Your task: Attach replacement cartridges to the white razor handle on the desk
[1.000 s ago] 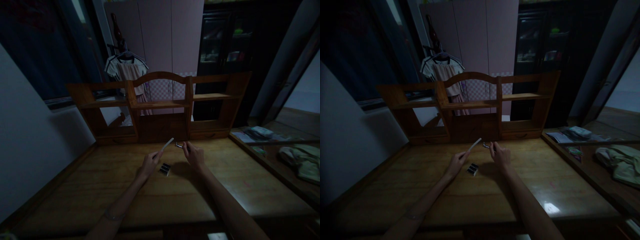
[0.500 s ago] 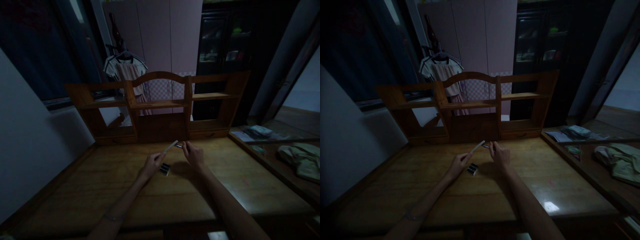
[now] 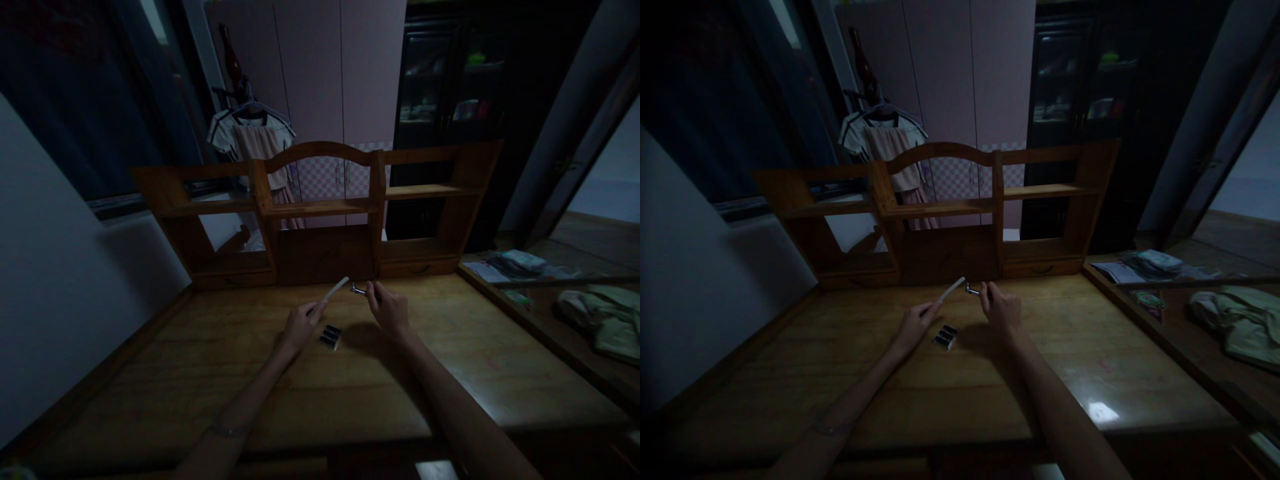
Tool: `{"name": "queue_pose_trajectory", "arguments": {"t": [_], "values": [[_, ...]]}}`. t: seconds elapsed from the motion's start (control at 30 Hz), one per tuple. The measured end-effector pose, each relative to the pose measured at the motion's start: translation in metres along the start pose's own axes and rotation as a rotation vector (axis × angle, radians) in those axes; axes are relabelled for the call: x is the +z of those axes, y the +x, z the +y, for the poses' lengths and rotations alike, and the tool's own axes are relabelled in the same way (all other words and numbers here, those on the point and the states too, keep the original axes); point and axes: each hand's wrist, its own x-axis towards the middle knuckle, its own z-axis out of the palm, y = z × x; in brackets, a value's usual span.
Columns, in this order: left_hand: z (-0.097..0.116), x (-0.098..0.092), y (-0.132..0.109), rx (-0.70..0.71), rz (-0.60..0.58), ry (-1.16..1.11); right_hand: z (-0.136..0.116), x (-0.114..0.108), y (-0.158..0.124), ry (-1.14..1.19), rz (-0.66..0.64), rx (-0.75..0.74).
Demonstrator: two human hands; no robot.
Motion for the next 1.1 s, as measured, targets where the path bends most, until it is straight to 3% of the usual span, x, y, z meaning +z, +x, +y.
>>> {"name": "queue_pose_trajectory", "arguments": {"t": [0.2,0.43,0.7,0.9,1.1], "values": [[0.0058,0.0014,-0.0031,0.056,-0.043,0.005,0.0004,0.0014,0.0001,-0.002,-0.003,0.011],[0.0009,-0.0007,0.0024,-0.082,0.058,0.044,0.0004,0.0010,-0.0002,0.020,-0.024,0.015],[0.0021,0.0051,-0.0023,0.051,-0.047,-0.018,-0.0001,0.0013,-0.0004,0.024,-0.006,0.022],[-0.0027,0.0013,0.0017,-0.032,0.051,-0.010,0.0003,0.0016,-0.0007,0.041,-0.017,0.037],[0.0005,0.0055,-0.0017,0.028,-0.085,-0.073,0.0000,0.0002,-0.0002,0.019,-0.025,0.038]]}}
